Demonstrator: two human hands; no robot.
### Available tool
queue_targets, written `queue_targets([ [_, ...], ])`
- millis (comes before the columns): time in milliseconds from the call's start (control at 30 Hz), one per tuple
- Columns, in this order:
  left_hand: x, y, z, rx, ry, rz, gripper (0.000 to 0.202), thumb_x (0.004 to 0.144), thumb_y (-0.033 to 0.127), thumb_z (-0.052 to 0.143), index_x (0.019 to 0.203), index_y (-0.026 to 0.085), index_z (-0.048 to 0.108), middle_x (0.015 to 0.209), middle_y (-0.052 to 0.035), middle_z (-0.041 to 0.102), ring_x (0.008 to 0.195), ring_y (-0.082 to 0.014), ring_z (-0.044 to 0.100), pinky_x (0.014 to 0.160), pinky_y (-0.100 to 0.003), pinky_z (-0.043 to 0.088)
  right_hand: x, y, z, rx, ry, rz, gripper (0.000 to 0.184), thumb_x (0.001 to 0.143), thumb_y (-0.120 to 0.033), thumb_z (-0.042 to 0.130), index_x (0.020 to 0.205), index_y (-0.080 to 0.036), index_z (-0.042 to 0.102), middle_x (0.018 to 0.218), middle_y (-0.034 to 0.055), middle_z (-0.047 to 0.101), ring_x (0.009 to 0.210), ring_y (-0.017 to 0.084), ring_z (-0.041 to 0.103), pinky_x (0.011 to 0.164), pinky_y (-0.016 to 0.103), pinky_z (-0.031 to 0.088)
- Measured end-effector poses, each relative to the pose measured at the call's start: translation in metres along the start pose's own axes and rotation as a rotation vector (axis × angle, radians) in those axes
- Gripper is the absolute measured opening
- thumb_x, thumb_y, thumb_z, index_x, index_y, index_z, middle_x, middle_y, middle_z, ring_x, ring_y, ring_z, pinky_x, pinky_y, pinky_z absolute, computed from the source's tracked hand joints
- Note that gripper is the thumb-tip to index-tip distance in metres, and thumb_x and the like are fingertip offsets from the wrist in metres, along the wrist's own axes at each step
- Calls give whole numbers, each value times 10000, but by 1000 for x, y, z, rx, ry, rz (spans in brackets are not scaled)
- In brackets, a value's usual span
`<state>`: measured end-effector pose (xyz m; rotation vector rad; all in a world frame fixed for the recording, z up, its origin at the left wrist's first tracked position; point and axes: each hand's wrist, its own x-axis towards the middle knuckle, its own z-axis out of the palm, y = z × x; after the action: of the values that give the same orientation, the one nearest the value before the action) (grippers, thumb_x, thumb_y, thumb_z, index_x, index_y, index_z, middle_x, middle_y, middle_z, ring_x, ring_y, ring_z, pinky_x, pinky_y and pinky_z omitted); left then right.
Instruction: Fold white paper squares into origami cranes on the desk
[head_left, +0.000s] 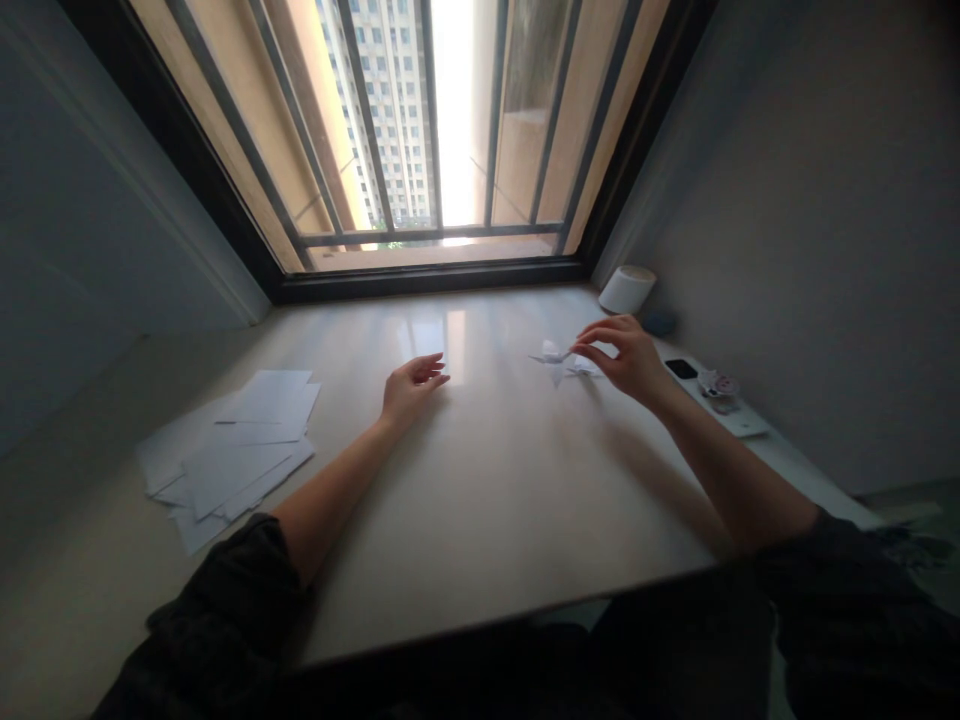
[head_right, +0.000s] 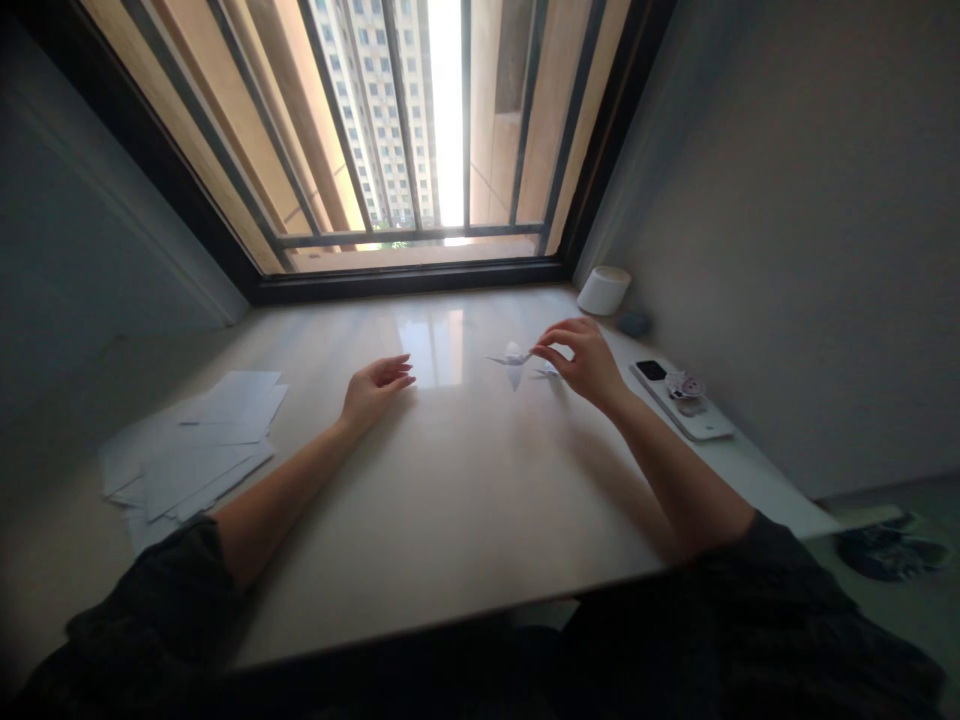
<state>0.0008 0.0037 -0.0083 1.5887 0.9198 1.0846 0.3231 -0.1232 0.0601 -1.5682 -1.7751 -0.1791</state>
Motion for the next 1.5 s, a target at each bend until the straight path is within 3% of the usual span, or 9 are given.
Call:
queue_targets([
  [133,-3,6,1,23,-21,-4,402,630,357,783,995,200,724,910,-81,724,767,-188,655,734,-323,509,-43,40,-27,-120,17,30,254,827,-488,598,785,-266,715,891,77,695,919,260,589,875,450,426],
  [267,-3,9,0,46,-19,-7,368,643,357,773,975,206,728,884,-66,721,712,-170,636,670,-291,483,-67,66,-27,-145,-3,61,287,824,-523,579,780,-277,720,882,78,696,910,268,594,862,461,426],
  [600,-4,8,-1,134,-32,10,315,669,395,745,930,219,736,858,-51,719,621,-134,586,566,-250,420,-59,88,2,-182,2,85,315,826,-520,583,826,-242,732,863,87,688,870,257,571,816,420,429],
  [967,-3,6,-1,192,-43,26,302,710,409,710,941,216,727,874,-49,722,650,-129,597,580,-234,430,-56,90,14,-265,41,168,344,847,-519,548,852,-227,728,862,87,682,886,256,549,808,394,421],
  [1300,-4,9,0,195,-46,9,306,715,403,702,943,199,721,889,-50,719,674,-128,605,593,-231,432,-54,83,10,-215,98,197,380,863,-534,510,910,-226,728,850,82,682,871,252,573,821,409,431],
  [1400,-4,6,1,180,-39,6,302,729,402,691,948,197,718,859,-45,716,686,-138,615,607,-239,442,-46,64,2,-184,168,192,375,893,-500,477,931,-216,719,858,88,681,875,254,573,823,417,434],
  [1500,-2,2,1,120,-45,29,298,775,411,644,966,193,715,870,-52,716,743,-152,642,680,-259,477,-26,15,-5,-71,233,157,322,893,-462,498,951,-228,711,891,81,683,882,241,576,828,407,441],
])
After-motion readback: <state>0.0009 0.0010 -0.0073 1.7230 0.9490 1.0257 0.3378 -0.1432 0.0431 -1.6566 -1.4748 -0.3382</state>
